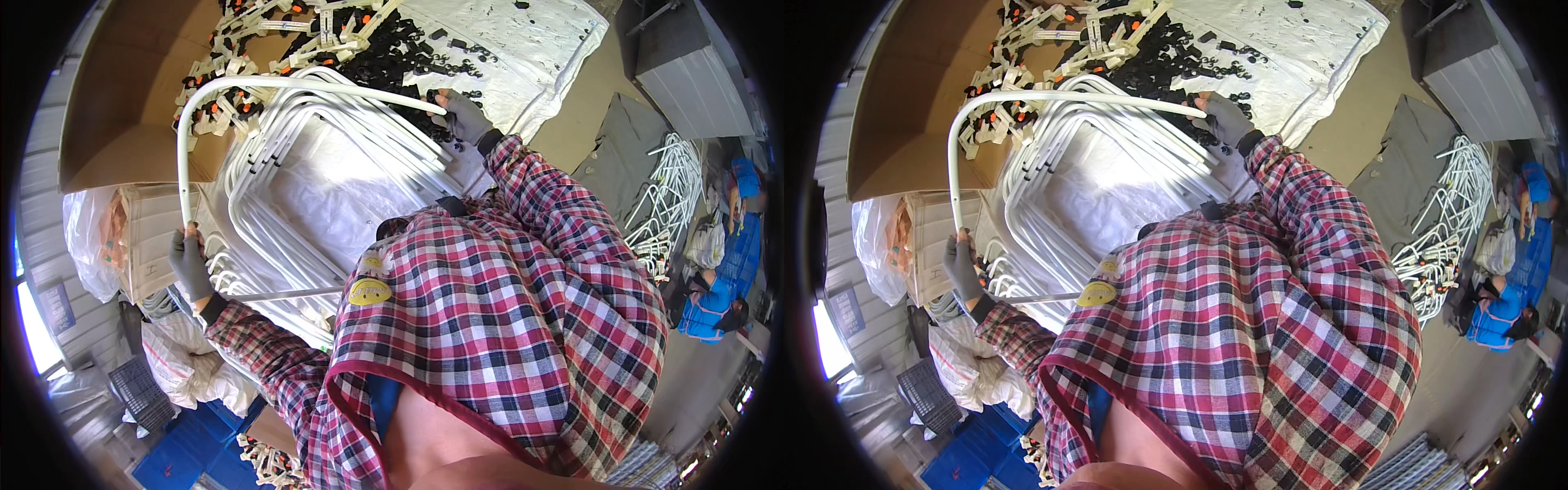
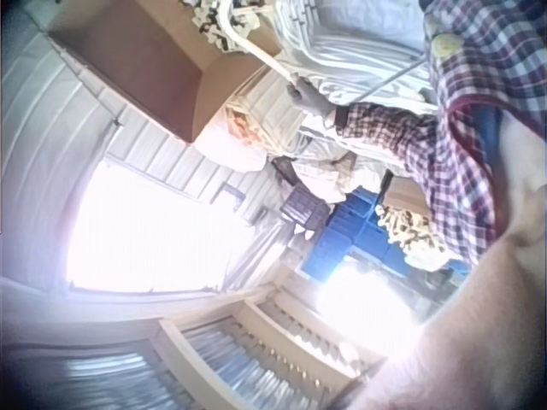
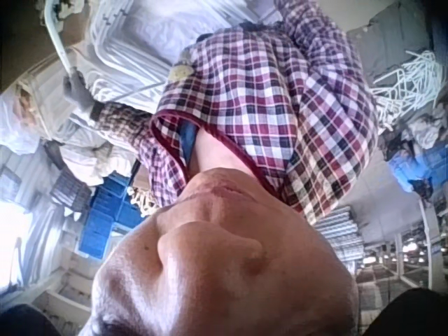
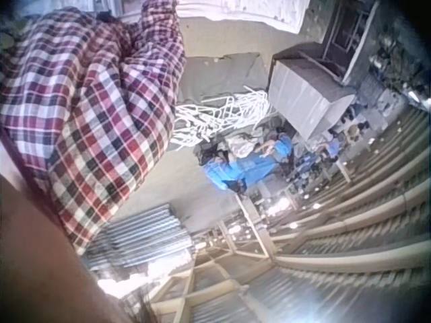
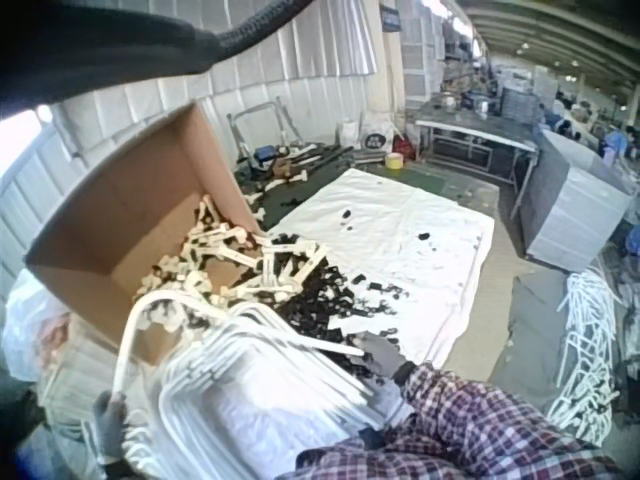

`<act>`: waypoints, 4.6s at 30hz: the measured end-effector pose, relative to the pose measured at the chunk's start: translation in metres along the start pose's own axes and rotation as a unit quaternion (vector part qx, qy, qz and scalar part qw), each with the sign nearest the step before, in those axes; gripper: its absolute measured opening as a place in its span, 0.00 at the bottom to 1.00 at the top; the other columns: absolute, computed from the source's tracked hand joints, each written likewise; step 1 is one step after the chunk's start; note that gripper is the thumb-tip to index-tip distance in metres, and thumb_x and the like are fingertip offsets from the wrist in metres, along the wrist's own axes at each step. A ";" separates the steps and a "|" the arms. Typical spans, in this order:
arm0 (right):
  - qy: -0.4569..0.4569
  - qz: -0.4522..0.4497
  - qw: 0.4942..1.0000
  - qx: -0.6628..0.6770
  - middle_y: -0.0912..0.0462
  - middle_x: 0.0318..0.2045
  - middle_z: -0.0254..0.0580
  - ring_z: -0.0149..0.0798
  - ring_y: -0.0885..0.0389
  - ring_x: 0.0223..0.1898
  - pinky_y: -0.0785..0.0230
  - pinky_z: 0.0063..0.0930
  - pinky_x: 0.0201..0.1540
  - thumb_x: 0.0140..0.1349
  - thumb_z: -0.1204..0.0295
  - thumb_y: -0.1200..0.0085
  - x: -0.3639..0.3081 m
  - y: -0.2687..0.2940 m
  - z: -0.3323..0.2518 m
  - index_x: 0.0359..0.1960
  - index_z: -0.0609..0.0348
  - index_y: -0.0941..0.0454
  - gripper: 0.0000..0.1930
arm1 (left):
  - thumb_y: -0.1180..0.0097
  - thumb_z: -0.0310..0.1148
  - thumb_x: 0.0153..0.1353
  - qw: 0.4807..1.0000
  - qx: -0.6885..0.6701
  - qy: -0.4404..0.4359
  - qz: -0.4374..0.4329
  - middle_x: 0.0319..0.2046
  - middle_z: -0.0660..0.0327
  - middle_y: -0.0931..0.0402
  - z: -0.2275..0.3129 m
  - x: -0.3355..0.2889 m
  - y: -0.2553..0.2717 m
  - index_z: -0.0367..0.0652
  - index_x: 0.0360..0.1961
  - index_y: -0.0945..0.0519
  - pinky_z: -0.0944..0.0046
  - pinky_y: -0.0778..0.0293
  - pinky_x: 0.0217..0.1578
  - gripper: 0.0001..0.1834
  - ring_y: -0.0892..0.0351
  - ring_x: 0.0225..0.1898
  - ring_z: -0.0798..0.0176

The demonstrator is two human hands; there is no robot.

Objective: The person repeatedly picks up white plastic hanger frames and small black and orange plastic parts, then attaches the parts to the frames by hand. The person handles the items one at a time and places the assembled units into a stack.

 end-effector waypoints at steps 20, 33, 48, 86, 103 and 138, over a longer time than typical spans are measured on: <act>-0.005 -0.078 0.996 0.044 0.23 0.52 0.42 0.31 0.20 0.47 0.21 0.21 0.51 0.71 0.72 0.50 0.002 -0.043 -0.006 0.57 0.63 0.33 0.16 | 0.49 0.37 0.71 0.998 -0.054 0.021 0.001 0.22 0.69 0.31 0.026 -0.030 0.040 0.37 0.39 0.22 0.77 0.48 0.19 0.13 0.41 0.18 0.79; -0.020 -0.073 0.996 0.036 0.22 0.53 0.47 0.34 0.18 0.50 0.19 0.22 0.51 0.70 0.76 0.51 -0.021 -0.015 -0.006 0.58 0.65 0.31 0.16 | 0.50 0.37 0.72 0.996 -0.069 0.049 -0.012 0.18 0.71 0.34 -0.041 -0.039 -0.018 0.36 0.37 0.21 0.76 0.51 0.19 0.14 0.44 0.17 0.79; -0.005 -0.108 0.991 -0.078 0.24 0.57 0.48 0.38 0.21 0.56 0.23 0.24 0.55 0.68 0.73 0.46 -0.040 -0.012 -0.017 0.59 0.66 0.33 0.20 | 0.49 0.38 0.71 0.991 -0.109 0.081 0.001 0.20 0.71 0.34 -0.056 -0.048 -0.011 0.40 0.37 0.22 0.77 0.50 0.19 0.11 0.44 0.18 0.80; 0.148 -0.022 0.395 -0.906 0.27 0.58 0.50 0.55 0.24 0.54 0.30 0.46 0.56 0.59 0.52 0.47 0.200 -0.232 -0.175 0.48 0.43 0.17 0.19 | 0.37 0.35 0.61 0.972 0.181 -0.104 0.110 0.30 0.55 0.17 0.044 -0.064 -0.094 0.40 0.50 0.20 0.60 0.24 0.35 0.17 0.16 0.32 0.56; 0.278 -0.001 0.882 -0.381 0.17 0.38 0.35 0.35 0.18 0.39 0.29 0.27 0.41 0.65 0.63 0.42 0.050 -0.077 -0.184 0.43 0.63 0.20 0.15 | 0.47 0.34 0.71 0.984 0.004 -0.018 0.179 0.25 0.71 0.30 -0.071 -0.099 0.004 0.38 0.48 0.21 0.76 0.38 0.27 0.12 0.35 0.26 0.78; 0.084 -0.231 0.841 -0.481 0.23 0.55 0.42 0.40 0.26 0.56 0.37 0.34 0.63 0.54 0.44 0.37 -0.029 -0.164 -0.101 0.64 0.57 0.30 0.41 | 0.45 0.30 0.66 0.996 -0.055 -0.049 0.041 0.27 0.69 0.29 0.013 -0.042 -0.063 0.38 0.66 0.33 0.74 0.33 0.30 0.27 0.33 0.27 0.75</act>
Point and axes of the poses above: each hand's wrist, its own x-axis towards the middle knuckle, its own y-axis out of the back of the hand, z = x × y, the point moved 9 cm from there along x, towards the middle knuckle
